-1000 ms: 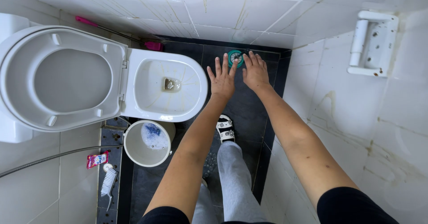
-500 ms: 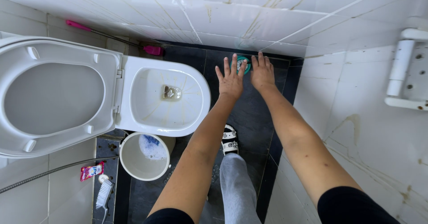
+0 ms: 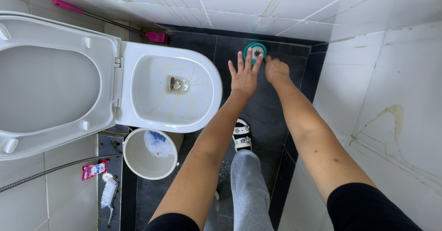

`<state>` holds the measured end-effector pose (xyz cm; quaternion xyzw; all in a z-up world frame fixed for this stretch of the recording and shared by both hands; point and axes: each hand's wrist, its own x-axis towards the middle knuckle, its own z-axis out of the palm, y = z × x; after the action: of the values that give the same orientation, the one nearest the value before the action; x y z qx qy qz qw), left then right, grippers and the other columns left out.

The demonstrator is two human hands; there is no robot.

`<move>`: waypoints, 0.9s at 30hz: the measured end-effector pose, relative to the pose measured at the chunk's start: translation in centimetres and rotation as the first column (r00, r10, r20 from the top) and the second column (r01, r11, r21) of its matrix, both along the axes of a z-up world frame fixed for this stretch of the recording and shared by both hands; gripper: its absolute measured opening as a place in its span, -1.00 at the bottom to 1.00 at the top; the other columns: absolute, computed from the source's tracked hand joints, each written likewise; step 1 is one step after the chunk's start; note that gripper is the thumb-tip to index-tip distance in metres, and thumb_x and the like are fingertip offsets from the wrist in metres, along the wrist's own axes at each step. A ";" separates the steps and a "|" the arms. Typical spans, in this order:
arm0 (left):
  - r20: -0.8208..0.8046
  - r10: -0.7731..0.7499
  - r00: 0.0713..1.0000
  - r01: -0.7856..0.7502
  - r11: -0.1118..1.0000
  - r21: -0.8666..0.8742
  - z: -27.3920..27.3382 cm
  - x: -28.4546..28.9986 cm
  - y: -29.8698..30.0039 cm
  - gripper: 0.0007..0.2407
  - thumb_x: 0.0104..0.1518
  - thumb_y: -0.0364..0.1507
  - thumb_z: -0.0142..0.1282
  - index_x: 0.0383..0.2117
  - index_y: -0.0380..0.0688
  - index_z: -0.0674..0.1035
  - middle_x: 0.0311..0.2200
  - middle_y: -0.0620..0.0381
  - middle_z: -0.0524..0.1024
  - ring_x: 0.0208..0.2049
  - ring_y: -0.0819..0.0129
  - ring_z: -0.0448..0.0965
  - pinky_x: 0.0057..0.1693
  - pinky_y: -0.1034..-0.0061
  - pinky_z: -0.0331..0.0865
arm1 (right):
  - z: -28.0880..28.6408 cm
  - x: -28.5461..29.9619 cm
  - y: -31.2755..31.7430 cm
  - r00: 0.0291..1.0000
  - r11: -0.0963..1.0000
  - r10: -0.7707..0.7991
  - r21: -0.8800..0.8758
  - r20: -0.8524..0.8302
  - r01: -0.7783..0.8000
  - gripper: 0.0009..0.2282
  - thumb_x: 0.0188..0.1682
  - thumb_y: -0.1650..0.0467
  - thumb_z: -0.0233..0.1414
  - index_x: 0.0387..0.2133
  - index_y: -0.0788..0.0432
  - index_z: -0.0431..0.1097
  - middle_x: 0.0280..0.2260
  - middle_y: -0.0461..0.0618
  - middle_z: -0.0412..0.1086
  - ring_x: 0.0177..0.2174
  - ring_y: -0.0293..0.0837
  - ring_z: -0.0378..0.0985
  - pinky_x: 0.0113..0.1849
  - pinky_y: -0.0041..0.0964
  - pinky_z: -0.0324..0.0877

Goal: The person pours a cleaning agent from a sachet into the toilet bowl and then scrubs the interior surfaces with a pink toilet brush. The person also briefly handles a green scrubber on the floor before focusing on scrubbing the toilet bowl.

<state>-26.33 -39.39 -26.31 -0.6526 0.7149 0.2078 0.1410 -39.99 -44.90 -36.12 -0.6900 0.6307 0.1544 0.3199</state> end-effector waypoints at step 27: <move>0.016 0.120 0.993 -0.121 0.990 0.076 0.2 1.8 5.0 -0.35 0.25 -0.47 -0.12 0.46 0.32 -0.09 0.50 0.01 -0.32 0.48 -0.18 -0.31 0.38 -0.38 -0.32 | 5.5 -0.3 -0.4 0.996 0.998 -0.065 0.020 -0.068 0.066 -0.66 0.10 0.36 -0.02 0.15 0.12 0.29 0.04 0.27 0.37 -0.02 0.21 0.51 -0.09 0.02 0.46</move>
<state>-24.51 -34.36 -26.07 -0.6898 0.6648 0.2398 0.1572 -40.31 -45.31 -30.61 -0.6597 0.6616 0.1738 0.3111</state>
